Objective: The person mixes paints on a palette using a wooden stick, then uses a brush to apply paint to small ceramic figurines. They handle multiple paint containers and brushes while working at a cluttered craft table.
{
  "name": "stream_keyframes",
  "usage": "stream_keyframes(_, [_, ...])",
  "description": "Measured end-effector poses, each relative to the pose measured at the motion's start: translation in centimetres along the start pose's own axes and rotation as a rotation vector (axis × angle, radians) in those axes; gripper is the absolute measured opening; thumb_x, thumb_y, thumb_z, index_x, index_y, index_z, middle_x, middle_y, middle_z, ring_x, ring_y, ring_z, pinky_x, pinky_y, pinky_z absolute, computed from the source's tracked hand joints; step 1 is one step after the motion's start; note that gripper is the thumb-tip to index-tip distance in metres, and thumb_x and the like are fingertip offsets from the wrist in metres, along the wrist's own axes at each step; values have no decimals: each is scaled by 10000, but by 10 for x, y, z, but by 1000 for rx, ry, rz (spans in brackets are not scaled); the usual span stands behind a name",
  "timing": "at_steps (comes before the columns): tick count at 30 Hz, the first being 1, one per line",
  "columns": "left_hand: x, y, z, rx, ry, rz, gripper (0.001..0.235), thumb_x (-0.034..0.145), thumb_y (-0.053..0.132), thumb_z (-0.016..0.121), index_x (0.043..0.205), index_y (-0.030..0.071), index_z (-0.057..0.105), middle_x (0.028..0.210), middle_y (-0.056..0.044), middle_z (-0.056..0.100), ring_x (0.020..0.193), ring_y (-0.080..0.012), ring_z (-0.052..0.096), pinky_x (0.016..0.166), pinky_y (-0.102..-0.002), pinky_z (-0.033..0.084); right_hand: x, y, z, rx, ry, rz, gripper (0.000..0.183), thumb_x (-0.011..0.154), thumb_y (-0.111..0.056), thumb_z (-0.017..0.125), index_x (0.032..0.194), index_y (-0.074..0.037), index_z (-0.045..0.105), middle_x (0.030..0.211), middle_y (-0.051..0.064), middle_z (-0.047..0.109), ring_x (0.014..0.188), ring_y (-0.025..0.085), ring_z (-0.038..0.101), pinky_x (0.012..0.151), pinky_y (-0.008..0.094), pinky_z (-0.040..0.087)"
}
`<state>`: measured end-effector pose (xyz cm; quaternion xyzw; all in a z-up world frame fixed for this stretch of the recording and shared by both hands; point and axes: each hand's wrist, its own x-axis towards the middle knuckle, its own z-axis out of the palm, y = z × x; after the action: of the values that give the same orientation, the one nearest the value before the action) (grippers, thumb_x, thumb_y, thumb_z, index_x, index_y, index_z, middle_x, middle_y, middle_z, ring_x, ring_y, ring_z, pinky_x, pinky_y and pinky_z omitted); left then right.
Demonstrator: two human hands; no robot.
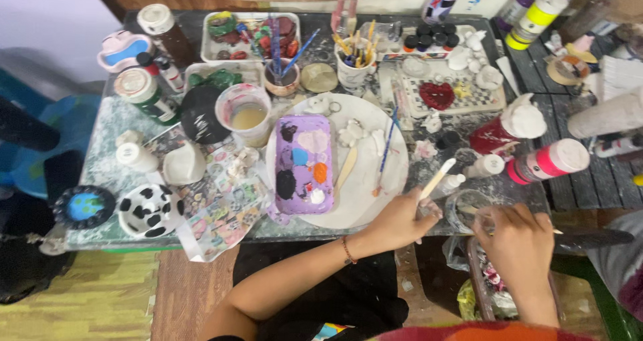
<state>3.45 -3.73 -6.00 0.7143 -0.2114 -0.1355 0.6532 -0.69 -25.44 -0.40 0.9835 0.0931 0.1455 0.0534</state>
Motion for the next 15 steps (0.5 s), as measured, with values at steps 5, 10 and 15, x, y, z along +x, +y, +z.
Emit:
stream_keyframes(5, [3, 8, -3, -83, -58, -81, 425, 933, 190, 628, 1212, -92, 476, 1011, -107, 745, 552, -175, 686, 497, -322, 560, -1, 6, 4, 52, 29, -66, 148, 837, -119, 710, 979, -142, 743, 903, 11, 730, 913, 214, 644, 833, 390, 442])
stream_keyframes(10, [6, 12, 2, -104, -83, -107, 466, 943, 217, 636, 1266, -68, 457, 949, -116, 734, 561, -139, 663, 490, -302, 560, 0, 4, 4, 108, 55, -27, 95, 829, -171, 745, 911, -131, 716, 885, 25, 723, 919, 220, 649, 855, 399, 444])
stream_keyframes(15, [11, 3, 7, -9, -158, -208, 378, 990, 282, 655, 1154, -44, 559, 810, -122, 702, 571, -116, 644, 505, -277, 502, 1, -2, -2, 89, 84, 74, 180, 742, -223, 801, 829, -107, 694, 850, 35, 728, 859, 239, 647, 795, 425, 423])
